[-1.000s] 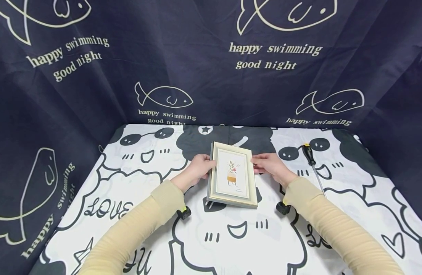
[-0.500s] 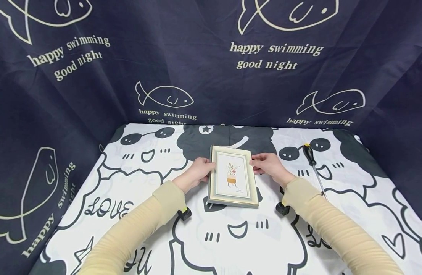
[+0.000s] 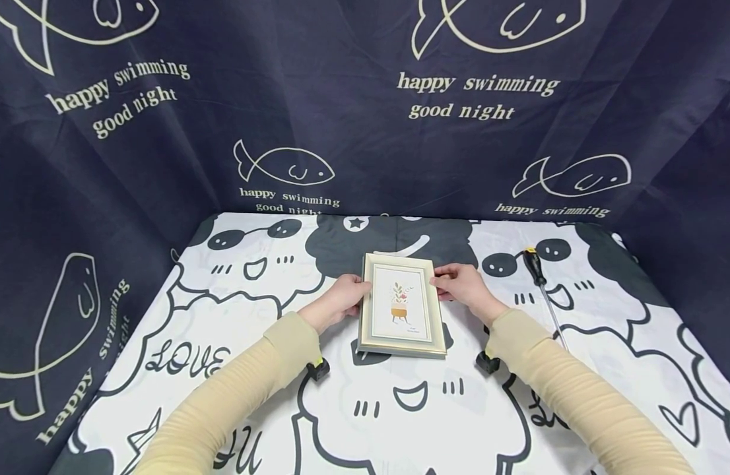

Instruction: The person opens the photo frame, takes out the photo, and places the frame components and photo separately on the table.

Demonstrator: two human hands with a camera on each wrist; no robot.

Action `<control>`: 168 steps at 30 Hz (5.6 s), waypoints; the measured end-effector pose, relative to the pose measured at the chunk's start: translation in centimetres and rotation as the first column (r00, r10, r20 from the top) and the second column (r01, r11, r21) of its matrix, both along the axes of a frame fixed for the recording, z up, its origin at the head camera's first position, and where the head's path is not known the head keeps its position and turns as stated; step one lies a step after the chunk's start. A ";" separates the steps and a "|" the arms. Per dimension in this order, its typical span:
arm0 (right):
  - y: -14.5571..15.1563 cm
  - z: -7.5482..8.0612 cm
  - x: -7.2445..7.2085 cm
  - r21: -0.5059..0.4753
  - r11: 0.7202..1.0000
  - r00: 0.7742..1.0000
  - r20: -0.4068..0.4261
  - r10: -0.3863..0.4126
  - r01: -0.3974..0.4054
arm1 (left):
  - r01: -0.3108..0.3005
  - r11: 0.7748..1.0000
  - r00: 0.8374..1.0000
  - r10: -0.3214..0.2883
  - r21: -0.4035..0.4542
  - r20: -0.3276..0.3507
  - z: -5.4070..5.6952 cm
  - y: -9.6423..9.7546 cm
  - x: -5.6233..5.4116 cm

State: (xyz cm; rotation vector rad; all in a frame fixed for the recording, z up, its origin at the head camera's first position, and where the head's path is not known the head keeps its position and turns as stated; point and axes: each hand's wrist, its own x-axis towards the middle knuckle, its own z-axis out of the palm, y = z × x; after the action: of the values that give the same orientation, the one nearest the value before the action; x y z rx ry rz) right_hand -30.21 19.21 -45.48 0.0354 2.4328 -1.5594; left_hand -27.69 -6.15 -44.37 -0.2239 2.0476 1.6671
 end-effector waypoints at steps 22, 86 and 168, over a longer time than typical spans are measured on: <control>-0.3 -0.3 0.0 0.056 0.998 0.999 -0.029 -0.012 0.014 | 0.166 0.813 0.878 -0.379 -0.558 -0.292 0.5 -0.5 0.3; -0.1 0.9 6.9 0.171 0.975 0.986 -0.068 0.155 -0.141 | 0.212 0.781 0.819 -0.470 -0.588 -0.328 0.5 -1.1 3.7; -15.2 0.8 -1.0 0.064 0.991 0.991 -0.045 0.123 -0.120 | 0.054 0.751 0.861 -0.369 -0.658 -0.349 -0.1 -15.8 -3.9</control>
State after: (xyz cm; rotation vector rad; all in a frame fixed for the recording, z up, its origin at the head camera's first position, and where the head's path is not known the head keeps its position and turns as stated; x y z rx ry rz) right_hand -31.20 4.06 -44.68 -0.1390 2.4690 -1.4499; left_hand -31.61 -21.91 -44.48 0.2269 2.8252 0.8746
